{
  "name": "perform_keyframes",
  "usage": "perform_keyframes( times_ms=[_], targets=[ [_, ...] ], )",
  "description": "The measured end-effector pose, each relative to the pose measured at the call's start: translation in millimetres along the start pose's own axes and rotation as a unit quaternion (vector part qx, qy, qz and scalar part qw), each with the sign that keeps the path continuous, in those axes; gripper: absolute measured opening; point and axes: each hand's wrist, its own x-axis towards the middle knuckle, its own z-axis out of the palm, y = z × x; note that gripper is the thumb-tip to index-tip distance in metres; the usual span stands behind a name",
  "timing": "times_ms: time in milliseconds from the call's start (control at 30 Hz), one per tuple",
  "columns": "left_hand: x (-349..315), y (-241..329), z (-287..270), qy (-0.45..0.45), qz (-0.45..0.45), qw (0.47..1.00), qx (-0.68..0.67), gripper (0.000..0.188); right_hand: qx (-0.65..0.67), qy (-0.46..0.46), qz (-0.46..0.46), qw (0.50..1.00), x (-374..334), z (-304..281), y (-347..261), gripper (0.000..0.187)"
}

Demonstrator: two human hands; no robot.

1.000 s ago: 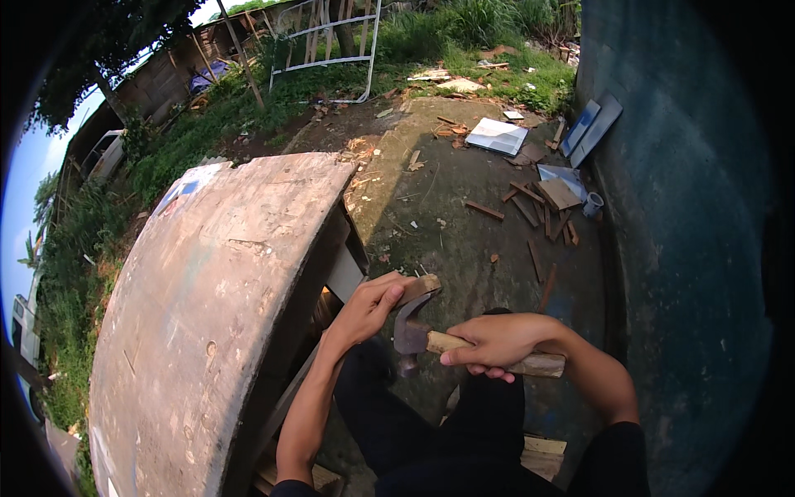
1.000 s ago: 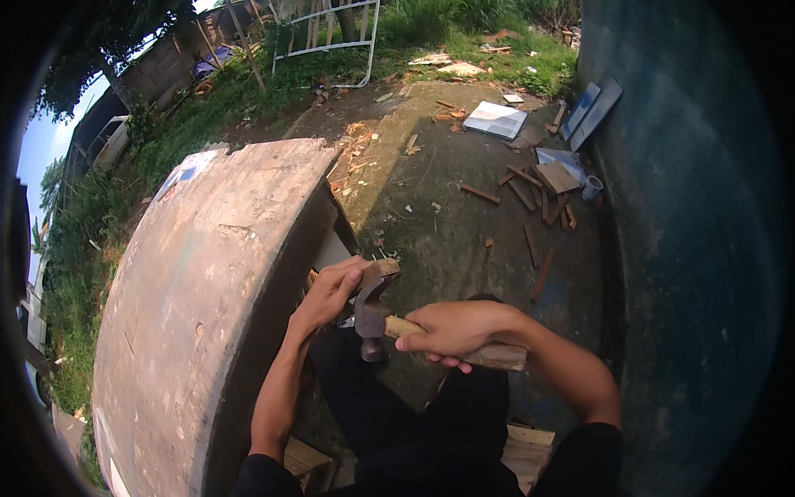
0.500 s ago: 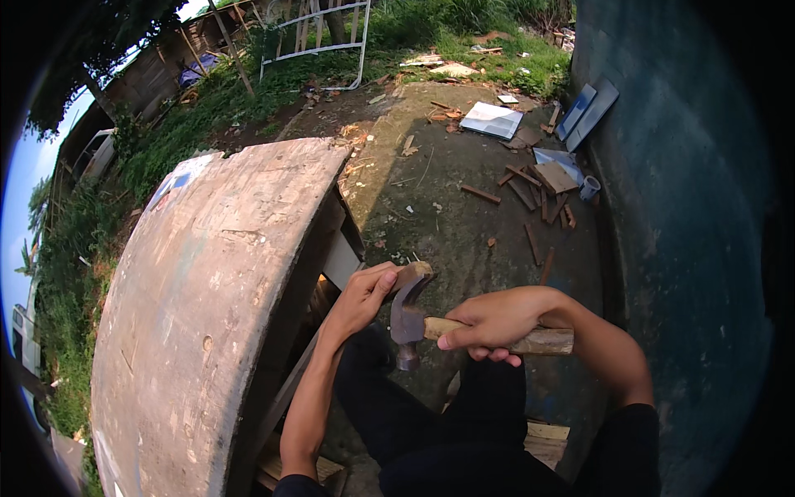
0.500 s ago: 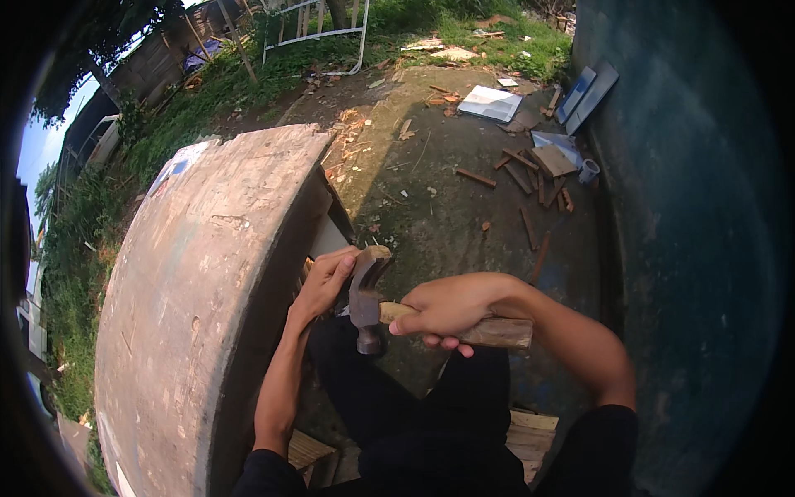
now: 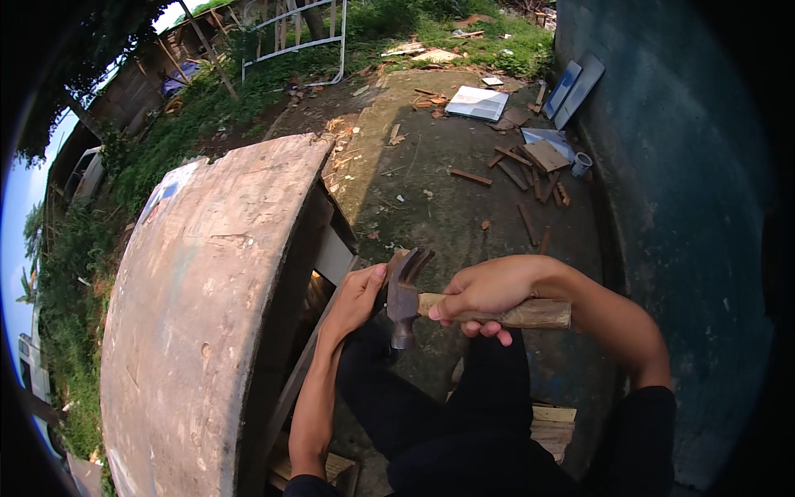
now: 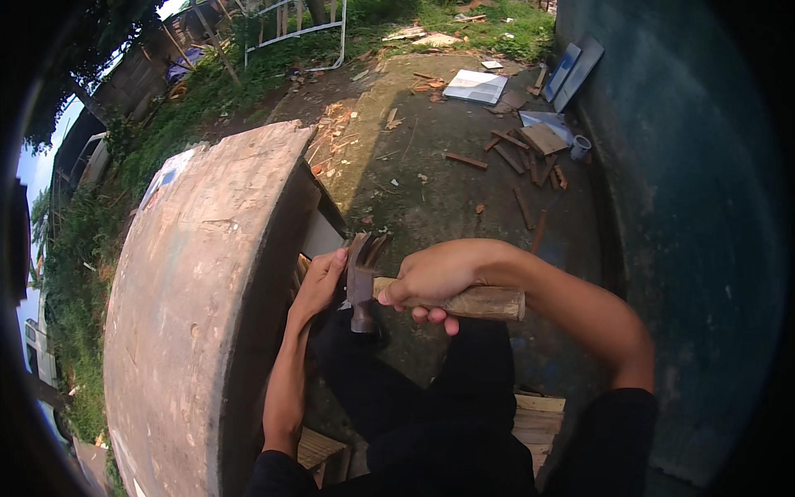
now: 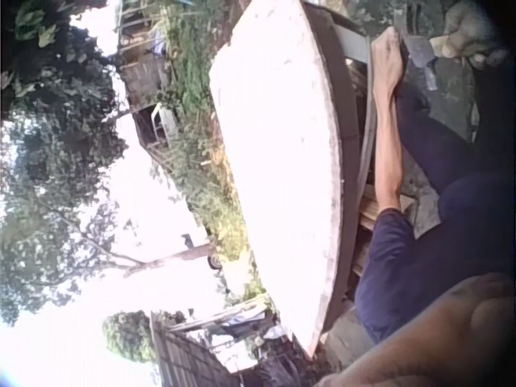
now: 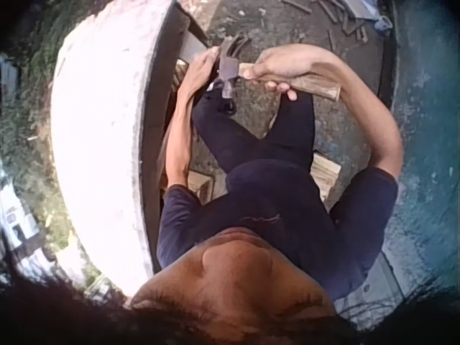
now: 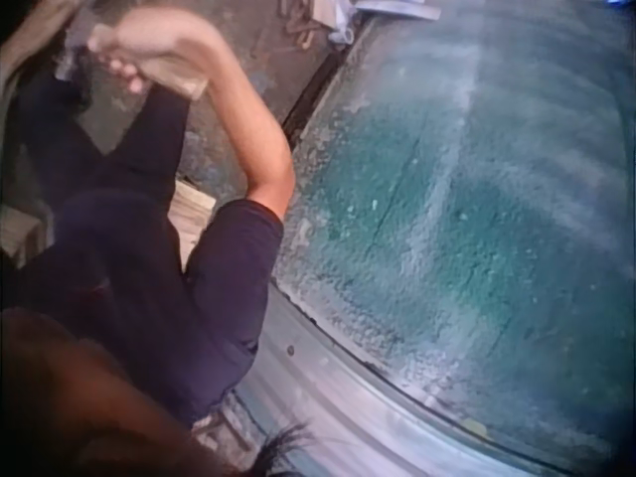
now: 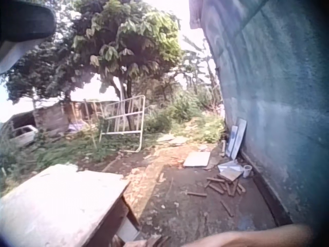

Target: The person repeatedly strikes a small wooden block with a hammer while seated outdoors. The person holds the block with one hand and uses the hammer with the other to chip or shape the wood on a flat surface.

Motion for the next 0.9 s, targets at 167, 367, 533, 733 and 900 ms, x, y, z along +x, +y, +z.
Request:
perform_keyframes(
  times_ms=[167,367,533,733,900],
  targets=[
    [-10,-17,1,-0.034,-0.051,0.998,0.023,0.046,0.032,0.056,0.009,0.998,7,-9,18,0.037],
    [-25,-45,-1,-0.082,-0.122,0.975,0.166,0.046,0.119,0.065,-0.015,0.991,24,-29,55,0.028],
    [-40,-64,25,-0.053,-0.17,0.964,0.198,0.048,0.024,0.079,-0.007,0.997,35,-35,71,0.032],
    [-57,-78,73,-0.087,-0.278,0.941,0.171,0.053,-0.507,0.195,0.086,0.835,32,-37,97,0.036],
    [-74,-98,99,-0.229,-0.259,0.927,-0.147,0.041,-0.569,0.312,0.149,0.746,43,-49,133,0.028]
  ],
)
